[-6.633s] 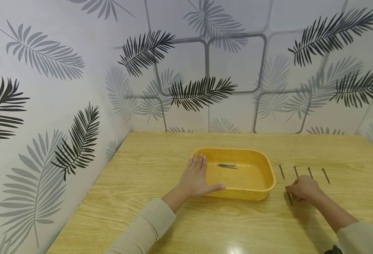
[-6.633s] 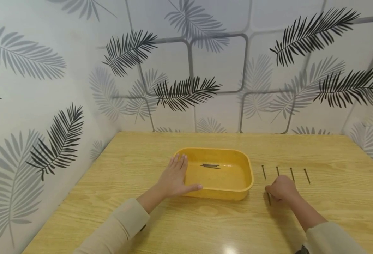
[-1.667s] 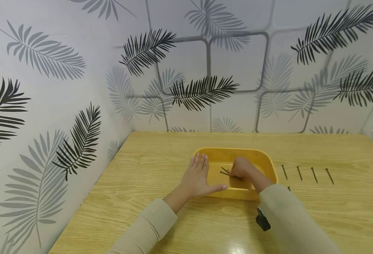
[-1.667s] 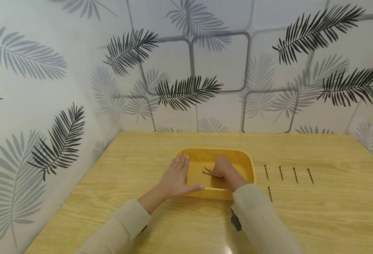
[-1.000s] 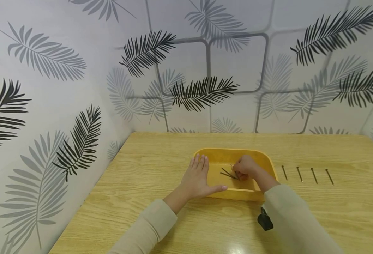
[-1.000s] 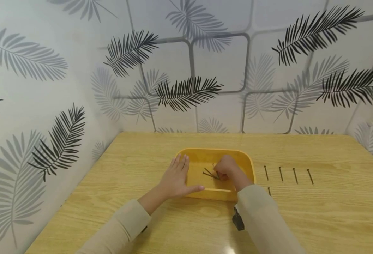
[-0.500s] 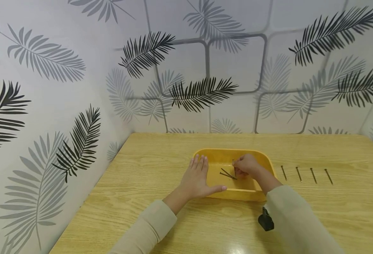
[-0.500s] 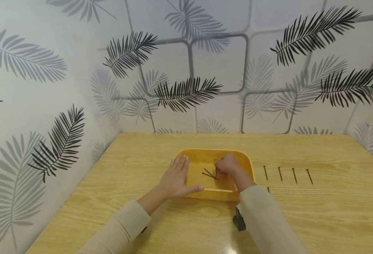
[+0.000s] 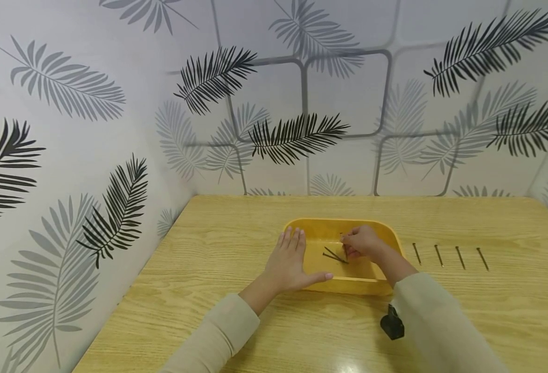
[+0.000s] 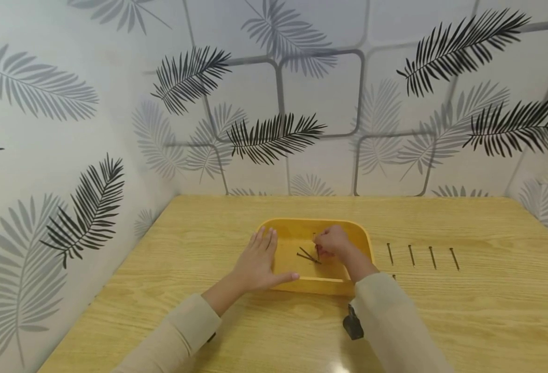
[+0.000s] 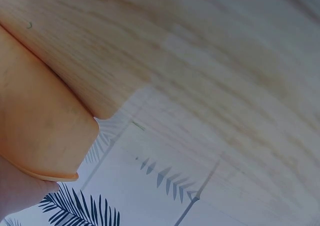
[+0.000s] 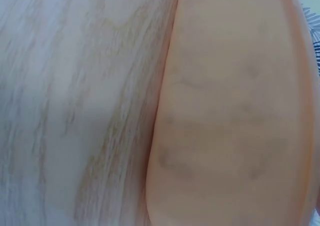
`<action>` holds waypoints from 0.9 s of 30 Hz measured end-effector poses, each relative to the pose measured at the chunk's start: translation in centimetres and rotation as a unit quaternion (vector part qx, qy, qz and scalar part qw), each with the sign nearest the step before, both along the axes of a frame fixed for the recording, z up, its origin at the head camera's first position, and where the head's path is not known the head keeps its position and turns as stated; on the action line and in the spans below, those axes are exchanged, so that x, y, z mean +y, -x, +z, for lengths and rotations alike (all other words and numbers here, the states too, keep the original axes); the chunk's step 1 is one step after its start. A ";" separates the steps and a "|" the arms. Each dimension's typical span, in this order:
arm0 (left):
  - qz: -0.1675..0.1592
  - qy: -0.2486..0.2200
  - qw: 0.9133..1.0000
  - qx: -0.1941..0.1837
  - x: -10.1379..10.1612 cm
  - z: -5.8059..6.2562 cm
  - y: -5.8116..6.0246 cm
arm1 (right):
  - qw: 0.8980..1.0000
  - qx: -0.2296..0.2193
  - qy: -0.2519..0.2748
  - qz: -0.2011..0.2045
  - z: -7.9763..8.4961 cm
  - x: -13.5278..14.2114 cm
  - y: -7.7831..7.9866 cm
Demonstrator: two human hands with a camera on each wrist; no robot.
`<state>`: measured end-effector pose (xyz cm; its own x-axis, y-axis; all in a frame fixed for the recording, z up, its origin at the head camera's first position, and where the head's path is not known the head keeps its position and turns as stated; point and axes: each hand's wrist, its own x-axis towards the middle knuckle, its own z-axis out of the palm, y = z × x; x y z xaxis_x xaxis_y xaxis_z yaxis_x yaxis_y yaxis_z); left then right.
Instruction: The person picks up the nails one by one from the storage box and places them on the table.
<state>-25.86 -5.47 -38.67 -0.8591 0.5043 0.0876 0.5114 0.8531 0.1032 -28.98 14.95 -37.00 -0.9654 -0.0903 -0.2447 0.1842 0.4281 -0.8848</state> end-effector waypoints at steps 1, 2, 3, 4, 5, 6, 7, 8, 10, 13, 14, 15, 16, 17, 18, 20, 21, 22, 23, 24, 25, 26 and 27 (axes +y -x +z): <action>-0.001 0.000 1.000 0.000 0.0 0.0 0.0 | 1.000 0.002 0.000 0.003 0.0 0.1 0.0; -0.001 0.001 1.000 0.001 0.0 0.0 0.0 | 1.000 0.003 -0.001 0.004 0.1 0.2 0.0; -0.001 0.001 1.000 0.001 0.0 0.0 0.0 | 1.000 0.004 0.000 0.004 0.2 0.3 0.0; -0.002 0.001 1.000 0.000 0.0 0.0 0.0 | 1.000 0.004 0.000 0.004 0.3 0.4 -0.1; -0.002 0.001 1.000 0.000 0.0 0.0 0.0 | 1.000 0.004 0.000 0.006 0.4 0.5 -0.1; -0.003 0.002 1.000 0.000 0.0 0.0 0.0 | 1.000 0.005 0.001 0.007 0.5 0.6 -0.1; -0.003 0.003 1.000 -0.001 0.0 0.0 0.1 | 1.000 0.006 0.001 0.010 0.7 0.7 -0.2; -0.003 0.003 1.000 -0.001 0.0 0.0 0.1 | 1.000 0.006 0.001 0.011 0.8 0.8 -0.2; -0.003 0.003 1.000 -0.002 0.1 0.0 0.1 | 1.000 0.007 0.002 0.011 1.0 1.1 -0.3; -0.001 0.005 1.000 -0.003 0.1 0.0 0.1 | 1.000 0.010 0.009 0.011 1.2 1.4 -0.4; 0.000 0.006 1.000 -0.004 0.1 0.0 0.1 | 1.000 0.011 0.012 0.010 1.3 1.5 -0.4; 0.000 0.006 1.000 -0.004 0.1 0.0 0.1 | 1.000 0.013 0.015 0.011 1.3 1.6 -0.5; 0.000 0.007 1.000 -0.004 0.1 0.0 0.1 | 1.000 0.014 0.014 0.012 1.4 1.7 -0.5; 0.000 0.007 1.000 -0.004 0.1 0.0 0.1 | 1.000 0.015 0.015 0.014 1.5 1.8 -0.5; 0.001 0.007 1.000 -0.004 0.1 0.0 0.0 | 1.000 0.017 0.013 0.015 1.6 1.9 -0.5; 0.003 0.008 1.000 -0.005 0.1 0.1 0.0 | 1.000 0.020 0.005 0.019 1.8 2.1 -0.6; 0.004 0.008 1.000 -0.006 0.2 0.1 0.0 | 1.000 0.022 0.003 0.019 1.9 2.3 -0.6; 0.005 0.007 1.000 -0.005 0.2 0.1 0.0 | 1.000 0.024 0.001 0.018 2.0 2.4 -0.6; 0.006 0.008 1.000 -0.006 0.2 0.2 -0.1 | 1.000 0.025 0.003 0.017 2.1 2.6 -0.6; 0.007 0.009 1.000 -0.007 0.2 0.2 -0.1 | 1.000 0.025 0.004 0.015 2.3 2.7 -0.6; 0.008 0.010 1.000 -0.007 0.2 0.2 -0.1 | 1.000 0.025 0.007 0.014 2.4 2.9 -0.5; 0.008 0.010 1.000 -0.006 0.2 0.2 -0.1 | 1.000 0.024 0.011 0.012 2.5 3.1 -0.5; 0.008 0.010 1.000 -0.005 0.2 0.2 -0.1 | 1.000 0.023 0.016 0.011 2.7 3.2 -0.5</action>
